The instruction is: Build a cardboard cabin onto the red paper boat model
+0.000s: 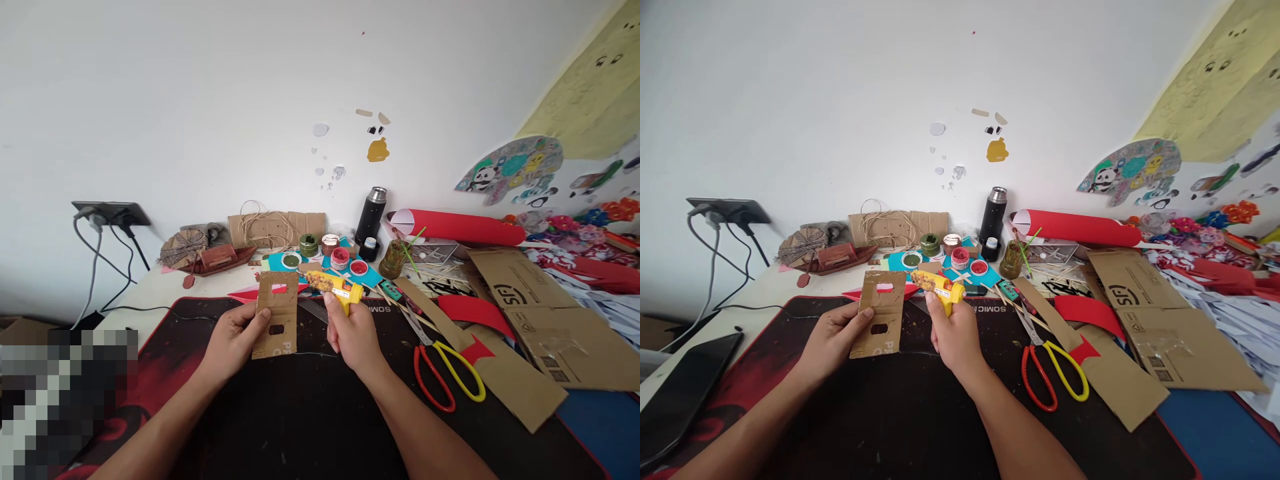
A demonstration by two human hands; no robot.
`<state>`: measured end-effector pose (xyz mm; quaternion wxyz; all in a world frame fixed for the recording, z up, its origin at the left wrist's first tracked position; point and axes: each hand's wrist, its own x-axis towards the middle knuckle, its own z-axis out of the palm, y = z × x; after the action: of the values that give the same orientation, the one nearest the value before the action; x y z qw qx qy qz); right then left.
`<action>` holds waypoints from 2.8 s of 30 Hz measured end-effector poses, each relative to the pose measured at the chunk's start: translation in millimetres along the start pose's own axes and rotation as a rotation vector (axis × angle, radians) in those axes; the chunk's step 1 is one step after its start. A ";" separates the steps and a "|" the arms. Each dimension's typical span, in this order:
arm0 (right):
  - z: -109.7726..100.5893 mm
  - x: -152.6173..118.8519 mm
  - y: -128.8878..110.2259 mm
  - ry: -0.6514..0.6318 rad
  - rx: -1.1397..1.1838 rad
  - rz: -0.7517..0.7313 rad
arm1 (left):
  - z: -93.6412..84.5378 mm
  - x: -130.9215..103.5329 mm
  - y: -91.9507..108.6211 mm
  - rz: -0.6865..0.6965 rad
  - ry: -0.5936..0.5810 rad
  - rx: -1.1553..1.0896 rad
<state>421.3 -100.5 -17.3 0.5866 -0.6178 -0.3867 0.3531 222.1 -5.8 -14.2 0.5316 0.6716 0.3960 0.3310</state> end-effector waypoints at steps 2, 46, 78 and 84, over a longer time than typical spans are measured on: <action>-0.5 0.5 -0.1 -0.004 -0.012 0.008 | 1.0 -0.1 2.3 0.003 0.014 0.006; 179.4 19.9 -11.1 -0.575 -1.167 -0.562 | -150.6 -39.2 25.9 -0.185 0.358 -0.331; 11.7 12.4 13.0 -0.195 -0.380 -0.731 | -11.2 -1.4 23.8 -0.530 -0.327 -0.477; -4.2 31.7 -1.8 -0.074 0.082 -0.247 | -27.3 12.5 29.9 -0.096 -0.019 0.068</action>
<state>439.2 -74.1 -14.6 0.6358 -0.5276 -0.4663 0.3162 209.7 14.0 21.1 0.5276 0.6726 0.4335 0.2851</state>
